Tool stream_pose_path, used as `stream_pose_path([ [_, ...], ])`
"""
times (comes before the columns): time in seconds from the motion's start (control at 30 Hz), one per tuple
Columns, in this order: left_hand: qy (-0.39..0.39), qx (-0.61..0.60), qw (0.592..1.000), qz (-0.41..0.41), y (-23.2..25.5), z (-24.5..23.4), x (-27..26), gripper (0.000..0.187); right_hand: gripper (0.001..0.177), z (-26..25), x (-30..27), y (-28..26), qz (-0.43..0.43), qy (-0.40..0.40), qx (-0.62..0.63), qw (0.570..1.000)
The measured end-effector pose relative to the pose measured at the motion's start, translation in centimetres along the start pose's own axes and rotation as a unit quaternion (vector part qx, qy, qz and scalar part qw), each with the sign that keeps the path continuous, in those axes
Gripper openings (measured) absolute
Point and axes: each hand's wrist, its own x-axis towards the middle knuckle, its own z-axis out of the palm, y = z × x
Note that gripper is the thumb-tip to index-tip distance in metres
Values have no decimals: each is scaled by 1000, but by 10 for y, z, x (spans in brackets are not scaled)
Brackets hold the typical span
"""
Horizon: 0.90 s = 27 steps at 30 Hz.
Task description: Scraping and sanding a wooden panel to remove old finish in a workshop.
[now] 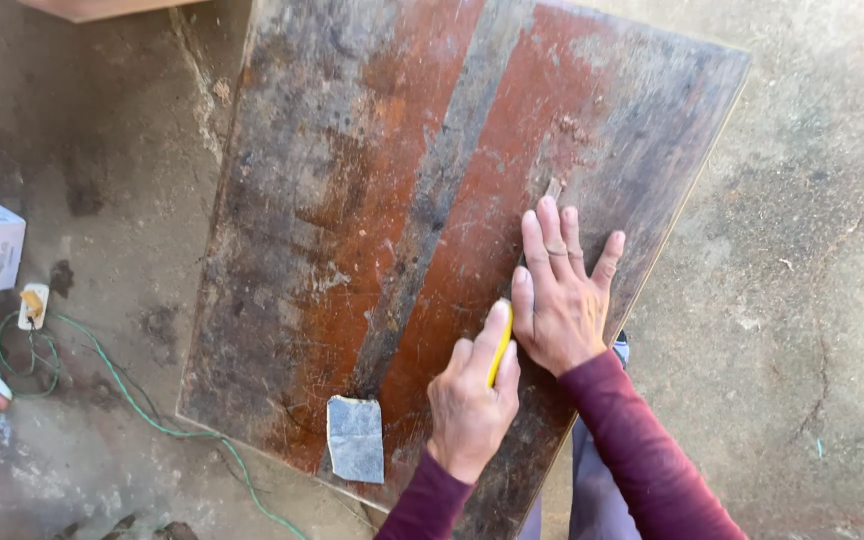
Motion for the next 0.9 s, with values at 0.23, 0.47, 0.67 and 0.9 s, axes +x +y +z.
stream_pose_path([
  [0.23, -18, 2, 1000, -13, 3, -1, 14, 48, 59, -6, 17, 1, 7, -1, 4, 1000],
  [0.47, -16, 1, 1000, -7, 0, 2, 3, 49, 59, -2, 9, 3, 13, -6, 5, 1000],
  [0.67, -25, -17, 999, -17, -3, 4, -6, 49, 60, 1, -4, 2, 5, 0, -3, 1000],
  [0.9, 23, -19, 999, 21, -8, 3, -20, 48, 61, -1, -12, -3, 0, -19, -14, 1000],
])
